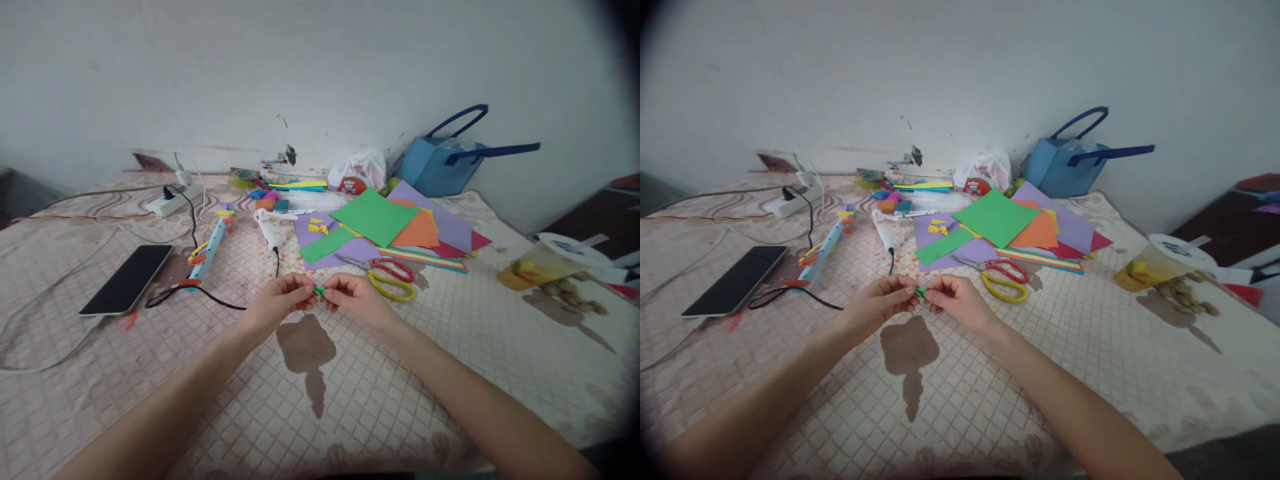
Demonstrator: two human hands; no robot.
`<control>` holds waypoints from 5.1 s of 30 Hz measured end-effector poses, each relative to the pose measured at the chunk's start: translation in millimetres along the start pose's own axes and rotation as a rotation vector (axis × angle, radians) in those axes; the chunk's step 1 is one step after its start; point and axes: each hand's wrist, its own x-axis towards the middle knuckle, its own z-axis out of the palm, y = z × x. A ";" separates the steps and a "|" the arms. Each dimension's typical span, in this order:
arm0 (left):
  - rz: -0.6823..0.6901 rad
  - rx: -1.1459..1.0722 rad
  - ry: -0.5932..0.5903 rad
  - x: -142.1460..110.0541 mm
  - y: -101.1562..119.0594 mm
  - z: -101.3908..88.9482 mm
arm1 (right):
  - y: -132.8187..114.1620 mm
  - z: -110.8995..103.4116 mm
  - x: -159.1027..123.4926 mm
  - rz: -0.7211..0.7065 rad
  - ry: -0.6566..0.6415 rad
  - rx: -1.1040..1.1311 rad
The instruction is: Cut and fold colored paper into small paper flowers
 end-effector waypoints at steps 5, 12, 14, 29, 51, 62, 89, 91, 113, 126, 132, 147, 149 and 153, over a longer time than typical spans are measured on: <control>-0.003 0.018 -0.003 0.9 -0.6 -1.2 | -0.1 1.5 -0.8 0.049 0.004 0.064; 0.005 0.141 -0.020 0.1 -0.1 -1.3 | -3.1 6.5 -2.2 0.071 0.069 0.072; 0.013 0.182 0.019 -0.9 0.8 0.3 | -3.2 8.0 -2.3 0.059 0.085 0.051; 0.038 0.275 0.092 -0.8 -2.0 3.9 | -5.8 7.2 -4.3 0.057 -0.002 -0.043; 0.154 0.423 0.301 4.8 3.0 -7.0 | -9.4 -9.1 -2.3 0.067 -0.098 -0.087; 0.050 0.162 0.098 5.1 -4.0 -8.8 | -6.4 -12.8 -1.8 0.072 -0.122 -0.072; 0.027 0.427 0.071 0.8 -2.4 1.1 | -1.2 -6.8 -0.5 0.101 -0.141 -0.028; 0.023 0.421 0.060 0.8 -2.2 0.9 | 0.8 -4.4 -1.2 0.092 -0.134 -0.042; -0.040 0.239 0.139 2.0 -3.1 -1.1 | 23.6 -151.4 -1.1 0.118 0.162 -1.109; -0.058 0.243 0.176 0.0 -1.2 0.9 | 26.2 -158.7 -0.7 0.154 0.131 -1.009; -0.043 0.229 0.181 2.2 -3.1 -1.6 | 6.9 -163.2 -10.2 0.172 0.124 -0.770; -0.050 0.228 0.170 -0.8 -7.6 4.0 | -0.6 4.0 -2.6 0.075 0.132 0.152; -0.056 0.240 0.155 -1.3 -7.8 5.0 | -2.8 9.3 -4.2 0.094 0.143 0.173; -0.062 0.263 0.130 -2.3 -5.0 9.1 | -3.3 8.7 -3.5 0.087 0.164 0.159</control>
